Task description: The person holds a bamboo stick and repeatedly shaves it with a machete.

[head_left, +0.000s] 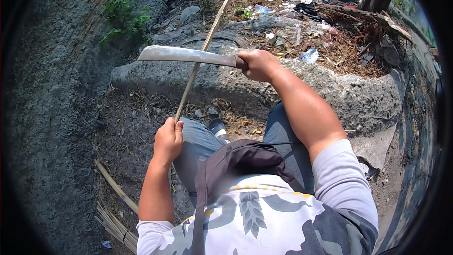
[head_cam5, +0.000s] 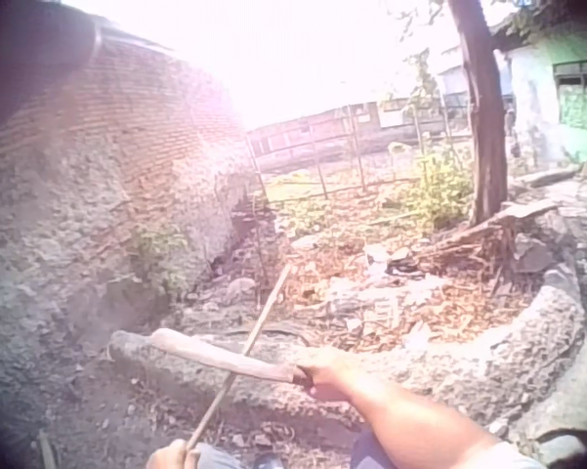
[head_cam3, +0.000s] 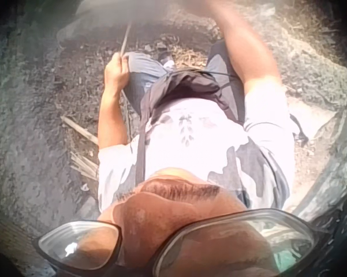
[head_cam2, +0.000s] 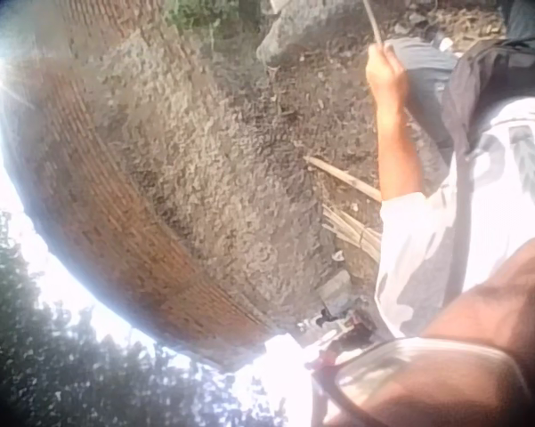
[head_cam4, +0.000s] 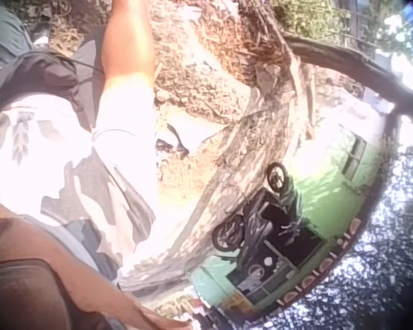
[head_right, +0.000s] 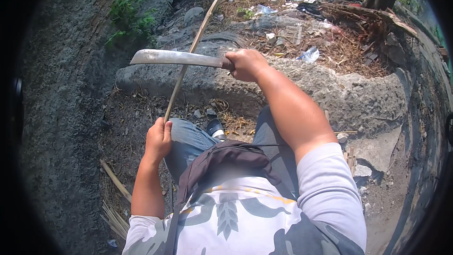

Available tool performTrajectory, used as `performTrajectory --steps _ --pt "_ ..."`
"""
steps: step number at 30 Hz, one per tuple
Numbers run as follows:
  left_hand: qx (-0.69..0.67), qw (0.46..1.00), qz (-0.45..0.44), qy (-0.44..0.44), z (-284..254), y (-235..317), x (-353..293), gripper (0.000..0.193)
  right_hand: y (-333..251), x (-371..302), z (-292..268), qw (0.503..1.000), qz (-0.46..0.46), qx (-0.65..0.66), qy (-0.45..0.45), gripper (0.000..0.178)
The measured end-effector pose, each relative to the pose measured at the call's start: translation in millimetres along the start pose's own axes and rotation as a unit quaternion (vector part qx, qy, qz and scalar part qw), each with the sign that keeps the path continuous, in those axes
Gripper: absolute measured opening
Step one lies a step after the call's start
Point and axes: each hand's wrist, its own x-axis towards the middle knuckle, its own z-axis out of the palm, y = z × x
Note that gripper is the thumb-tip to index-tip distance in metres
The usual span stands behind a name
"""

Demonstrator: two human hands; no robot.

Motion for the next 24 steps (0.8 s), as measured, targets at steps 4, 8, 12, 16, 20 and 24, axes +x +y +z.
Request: performTrajectory --steps 4,8,12,16,20,24 --pt "0.030 0.999 0.009 -0.032 18.8 -8.0 7.7 0.028 -17.3 -2.3 -1.6 0.995 -0.072 -0.062 -0.023 0.018" --pt "0.024 0.998 0.045 -0.036 22.2 -6.0 9.7 0.027 14.7 3.0 -8.1 0.998 0.061 0.033 0.000 0.020" --pt "0.006 0.997 0.008 -0.075 15.0 -8.4 17.3 0.027 3.5 3.4 -1.4 0.996 0.089 -0.003 -0.001 0.026" --pt "-0.031 0.998 0.010 -0.061 11.3 -4.8 15.1 0.027 1.1 -0.1 -3.0 0.995 0.080 0.058 0.018 0.022" --pt "-0.047 0.998 -0.003 -0.049 16.6 7.9 20.9 0.028 -27.8 -1.4 0.8 1.000 -0.007 0.008 -0.025 0.022" --pt "-0.021 0.998 0.001 -0.056 12.4 13.0 19.7 0.027 -24.9 0.7 2.2 0.997 -0.047 -0.049 -0.040 0.023"
